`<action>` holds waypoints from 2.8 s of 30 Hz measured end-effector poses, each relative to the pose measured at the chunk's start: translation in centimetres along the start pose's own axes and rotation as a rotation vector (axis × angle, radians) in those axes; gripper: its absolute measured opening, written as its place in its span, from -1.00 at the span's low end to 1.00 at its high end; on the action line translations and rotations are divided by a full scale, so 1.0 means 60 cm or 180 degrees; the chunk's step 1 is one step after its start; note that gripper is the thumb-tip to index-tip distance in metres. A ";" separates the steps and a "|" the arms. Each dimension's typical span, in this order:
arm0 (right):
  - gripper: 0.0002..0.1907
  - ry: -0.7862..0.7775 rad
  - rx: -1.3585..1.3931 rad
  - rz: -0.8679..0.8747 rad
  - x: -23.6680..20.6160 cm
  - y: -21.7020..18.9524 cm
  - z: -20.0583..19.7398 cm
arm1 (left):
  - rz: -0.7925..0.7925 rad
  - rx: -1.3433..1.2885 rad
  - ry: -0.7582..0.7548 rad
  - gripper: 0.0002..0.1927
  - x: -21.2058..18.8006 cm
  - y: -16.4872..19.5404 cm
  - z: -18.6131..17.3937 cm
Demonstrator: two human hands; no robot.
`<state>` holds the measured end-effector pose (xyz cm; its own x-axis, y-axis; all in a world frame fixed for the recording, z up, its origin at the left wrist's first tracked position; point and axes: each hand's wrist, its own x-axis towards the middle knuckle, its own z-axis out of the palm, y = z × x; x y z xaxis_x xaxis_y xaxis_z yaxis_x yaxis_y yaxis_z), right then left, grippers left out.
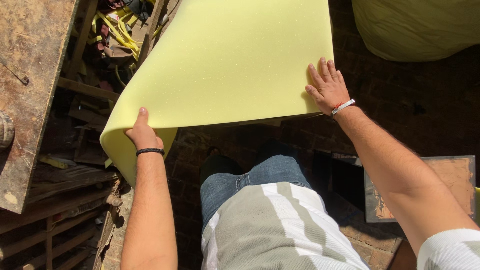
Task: The person applies glue with a stick from a container onto a plywood box panel, then lays a large yellow foam sheet over the glued surface and presses it down. They use a hand saw to trim the foam edges and fit the foam around the wooden box, pressing and smoothing the foam in place.
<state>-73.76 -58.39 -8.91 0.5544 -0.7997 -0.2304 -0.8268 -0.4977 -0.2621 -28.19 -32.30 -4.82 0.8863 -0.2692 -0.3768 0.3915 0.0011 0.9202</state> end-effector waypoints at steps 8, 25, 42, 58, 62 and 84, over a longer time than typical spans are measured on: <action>-0.27 0.0123 -0.0311 0.0084 -0.001 -0.005 0.017 | -0.0132 0.0083 0.0002 -0.54 0.030 -0.015 0.000; -0.18 0.0169 -0.0511 -0.0572 0.058 -0.149 0.076 | -0.0102 0.0676 -0.0181 -0.45 0.084 -0.070 -0.019; -0.16 0.0126 -0.0562 -0.0711 0.122 -0.424 0.153 | -0.0346 0.0157 -0.0412 -0.47 0.123 -0.126 -0.027; -0.23 0.0650 -0.0200 -0.0774 0.117 -0.523 0.107 | 0.1947 0.2625 -0.4310 -0.52 -0.142 -0.059 0.263; -0.21 0.0862 -0.0037 -0.0908 0.133 -0.513 0.109 | 0.3312 0.4822 -0.5338 -0.18 -0.126 -0.117 0.440; -0.13 0.0405 -0.0726 0.0669 0.376 0.035 -0.051 | 0.2726 0.5192 -0.1725 -0.23 0.178 -0.150 0.528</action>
<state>-63.28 -78.48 -11.81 0.3652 -0.9212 -0.1345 -0.9297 -0.3684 -0.0014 -30.08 -65.71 -13.76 0.4015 -0.9136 -0.0642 -0.9044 -0.4066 0.1293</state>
